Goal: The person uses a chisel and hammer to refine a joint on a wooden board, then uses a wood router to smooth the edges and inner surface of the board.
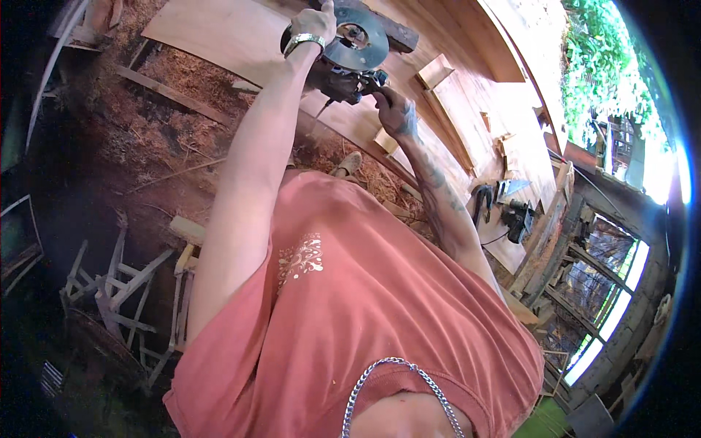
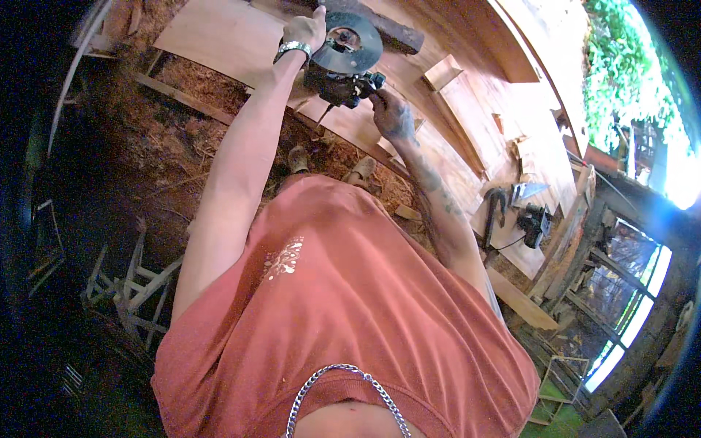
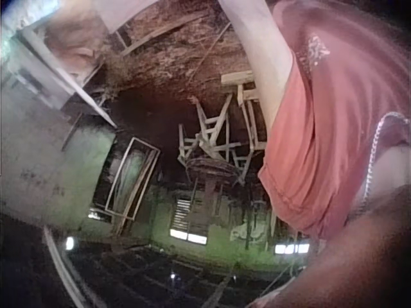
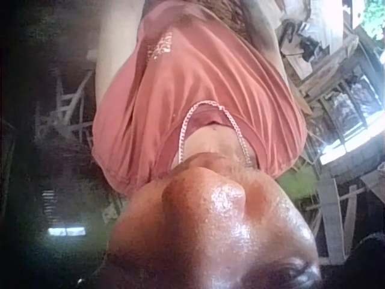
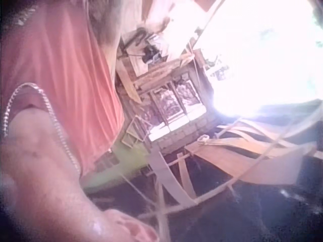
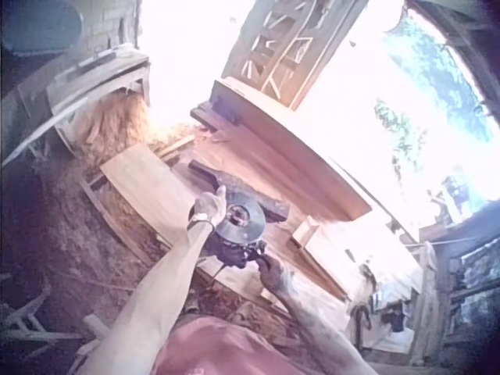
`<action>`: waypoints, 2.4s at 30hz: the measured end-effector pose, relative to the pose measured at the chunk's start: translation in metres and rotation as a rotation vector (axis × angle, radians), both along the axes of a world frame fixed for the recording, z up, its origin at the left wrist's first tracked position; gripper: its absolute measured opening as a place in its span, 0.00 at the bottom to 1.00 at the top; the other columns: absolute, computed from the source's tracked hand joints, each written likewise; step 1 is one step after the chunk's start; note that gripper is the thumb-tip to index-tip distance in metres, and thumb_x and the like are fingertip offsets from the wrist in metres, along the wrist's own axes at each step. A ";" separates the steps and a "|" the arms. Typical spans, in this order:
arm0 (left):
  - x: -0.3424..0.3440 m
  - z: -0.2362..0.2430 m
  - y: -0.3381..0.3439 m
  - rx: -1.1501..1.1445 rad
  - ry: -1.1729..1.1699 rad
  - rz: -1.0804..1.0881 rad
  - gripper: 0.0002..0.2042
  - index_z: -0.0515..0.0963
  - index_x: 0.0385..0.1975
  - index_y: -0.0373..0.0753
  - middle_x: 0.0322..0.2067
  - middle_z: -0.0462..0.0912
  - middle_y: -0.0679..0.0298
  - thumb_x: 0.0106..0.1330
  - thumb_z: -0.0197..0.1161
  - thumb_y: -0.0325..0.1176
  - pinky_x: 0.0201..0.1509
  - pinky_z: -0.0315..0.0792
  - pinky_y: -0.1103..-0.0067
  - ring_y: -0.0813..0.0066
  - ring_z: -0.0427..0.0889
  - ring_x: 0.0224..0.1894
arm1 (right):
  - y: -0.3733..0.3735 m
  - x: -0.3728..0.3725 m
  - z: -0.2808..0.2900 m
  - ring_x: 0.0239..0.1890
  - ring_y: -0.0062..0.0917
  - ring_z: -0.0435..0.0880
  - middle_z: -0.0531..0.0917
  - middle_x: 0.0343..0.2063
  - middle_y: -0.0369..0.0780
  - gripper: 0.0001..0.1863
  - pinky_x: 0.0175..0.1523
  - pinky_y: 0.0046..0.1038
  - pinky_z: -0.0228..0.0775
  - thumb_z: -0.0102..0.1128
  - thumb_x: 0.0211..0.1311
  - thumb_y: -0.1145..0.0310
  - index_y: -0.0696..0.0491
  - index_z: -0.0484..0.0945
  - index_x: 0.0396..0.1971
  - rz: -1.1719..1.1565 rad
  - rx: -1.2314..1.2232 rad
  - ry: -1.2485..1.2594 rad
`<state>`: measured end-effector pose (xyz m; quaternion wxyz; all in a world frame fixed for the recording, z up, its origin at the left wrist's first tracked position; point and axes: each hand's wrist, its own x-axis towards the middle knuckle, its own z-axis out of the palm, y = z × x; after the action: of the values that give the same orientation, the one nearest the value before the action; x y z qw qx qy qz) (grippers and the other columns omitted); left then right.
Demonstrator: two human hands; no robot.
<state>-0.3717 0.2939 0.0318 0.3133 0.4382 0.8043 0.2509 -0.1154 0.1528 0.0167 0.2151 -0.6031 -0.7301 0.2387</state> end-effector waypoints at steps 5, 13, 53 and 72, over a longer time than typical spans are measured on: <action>-0.003 -0.002 -0.003 -0.006 -0.024 -0.042 0.39 0.85 0.42 0.26 0.46 0.83 0.31 0.75 0.41 0.63 0.60 0.74 0.53 0.37 0.82 0.55 | -0.014 -0.005 0.019 0.32 0.46 0.87 0.86 0.29 0.52 0.13 0.39 0.43 0.77 0.66 0.65 0.62 0.55 0.85 0.41 -0.091 0.020 0.096; -0.002 0.010 -0.015 0.019 -0.022 -0.005 0.42 0.83 0.44 0.22 0.48 0.81 0.29 0.72 0.43 0.66 0.64 0.74 0.59 0.36 0.81 0.57 | -0.010 -0.070 -0.016 0.37 0.33 0.88 0.88 0.30 0.42 0.23 0.47 0.37 0.77 0.74 0.55 0.49 0.52 0.87 0.40 -0.463 -0.043 0.184; 0.008 0.021 -0.070 0.181 0.029 0.187 0.38 0.87 0.27 0.30 0.29 0.85 0.39 0.77 0.40 0.60 0.52 0.77 0.55 0.39 0.87 0.39 | 0.159 -0.149 0.146 0.15 0.14 0.64 0.69 0.12 0.29 0.19 0.22 0.26 0.51 0.68 0.60 0.72 0.51 0.71 0.13 0.266 0.067 1.126; 0.017 0.026 -0.064 0.167 0.071 0.178 0.34 0.86 0.27 0.30 0.30 0.85 0.38 0.79 0.42 0.54 0.50 0.76 0.54 0.39 0.86 0.39 | 0.125 -0.077 0.122 0.19 0.17 0.74 0.78 0.17 0.32 0.08 0.23 0.25 0.65 0.70 0.58 0.67 0.55 0.85 0.24 0.152 -0.108 1.198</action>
<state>-0.3549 0.2300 0.0575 0.2236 0.3982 0.8269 0.3281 -0.1922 0.2775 0.1387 0.5401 -0.3198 -0.5099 0.5883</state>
